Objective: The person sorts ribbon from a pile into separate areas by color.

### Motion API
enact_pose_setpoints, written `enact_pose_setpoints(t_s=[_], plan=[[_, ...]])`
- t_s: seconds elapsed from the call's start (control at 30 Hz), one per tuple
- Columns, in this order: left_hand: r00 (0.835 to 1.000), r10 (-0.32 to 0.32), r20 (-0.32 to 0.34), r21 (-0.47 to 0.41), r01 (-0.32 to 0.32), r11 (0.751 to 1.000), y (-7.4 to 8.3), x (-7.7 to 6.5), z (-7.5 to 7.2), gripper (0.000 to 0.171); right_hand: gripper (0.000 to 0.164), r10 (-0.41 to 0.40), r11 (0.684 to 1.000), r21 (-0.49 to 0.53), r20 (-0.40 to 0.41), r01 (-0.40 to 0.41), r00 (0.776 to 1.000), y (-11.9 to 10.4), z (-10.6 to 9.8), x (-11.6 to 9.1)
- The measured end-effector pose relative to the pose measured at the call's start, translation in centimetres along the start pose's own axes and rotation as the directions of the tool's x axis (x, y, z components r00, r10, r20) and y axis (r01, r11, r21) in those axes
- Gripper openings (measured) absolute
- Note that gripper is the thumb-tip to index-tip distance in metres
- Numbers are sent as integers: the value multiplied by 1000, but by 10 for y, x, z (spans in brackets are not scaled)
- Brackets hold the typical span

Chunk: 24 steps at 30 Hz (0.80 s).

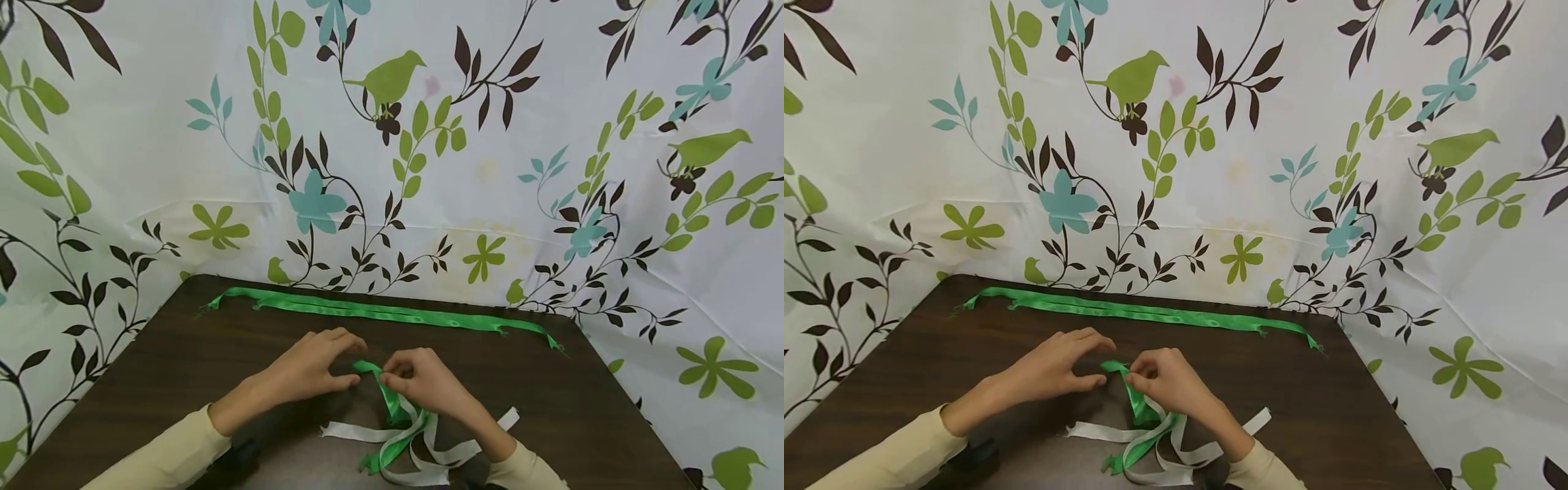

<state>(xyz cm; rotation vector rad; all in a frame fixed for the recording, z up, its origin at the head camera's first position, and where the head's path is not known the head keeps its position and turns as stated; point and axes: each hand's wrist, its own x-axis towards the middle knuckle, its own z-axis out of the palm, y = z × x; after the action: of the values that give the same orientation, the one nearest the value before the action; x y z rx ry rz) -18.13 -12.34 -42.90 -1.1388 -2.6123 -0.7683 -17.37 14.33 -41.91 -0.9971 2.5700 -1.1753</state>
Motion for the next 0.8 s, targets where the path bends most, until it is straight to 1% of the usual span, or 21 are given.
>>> enact_pose_setpoints(t_s=[0.1, 0.2, 0.27, 0.37, 0.43, 0.5, 0.63, 0.7, 0.8], plan=[[999, 41, -23, -9, -42, 999, 6, 1, 0, 49, 14, 28, 999, 46, -5, -28, 1000, -10, -4, -2], [992, 95, -85, 17, -94, 995, 11, 1, 2, 45, 14, 73, 994, 77, -2, -73, 997, -19, -6, -4], [981, 130, -145, 49, -124, 991, 14, 2, 3, 38, 14, 95, 990, 102, 8, -95, 995, -23, -9, -5], [956, 188, -224, 88, -173, 981, 16, 3, 2, 28, 15, 111, 983, 145, 20, -113, 994, -27, -12, -5], [942, 216, -258, 108, -194, 975, 15, 4, 0, 24, 17, 116, 979, 165, 30, -119, 993, -29, -14, -5], [934, 234, -271, 112, -210, 971, 15, 4, -1, 22, 17, 119, 977, 176, 34, -123, 992, -29, -15, -4], [931, 236, -277, 104, -215, 971, 16, 5, 0, 18, 18, 119, 977, 174, 37, -123, 992, -27, -15, -4], [935, 225, -273, 96, -206, 974, 16, 5, 0, 14, 18, 115, 977, 176, 38, -120, 993, -24, -15, -4], [945, 188, -268, 69, -176, 982, 17, 5, 0, 12, 16, 110, 978, 176, 36, -114, 993, -22, -16, -5]])
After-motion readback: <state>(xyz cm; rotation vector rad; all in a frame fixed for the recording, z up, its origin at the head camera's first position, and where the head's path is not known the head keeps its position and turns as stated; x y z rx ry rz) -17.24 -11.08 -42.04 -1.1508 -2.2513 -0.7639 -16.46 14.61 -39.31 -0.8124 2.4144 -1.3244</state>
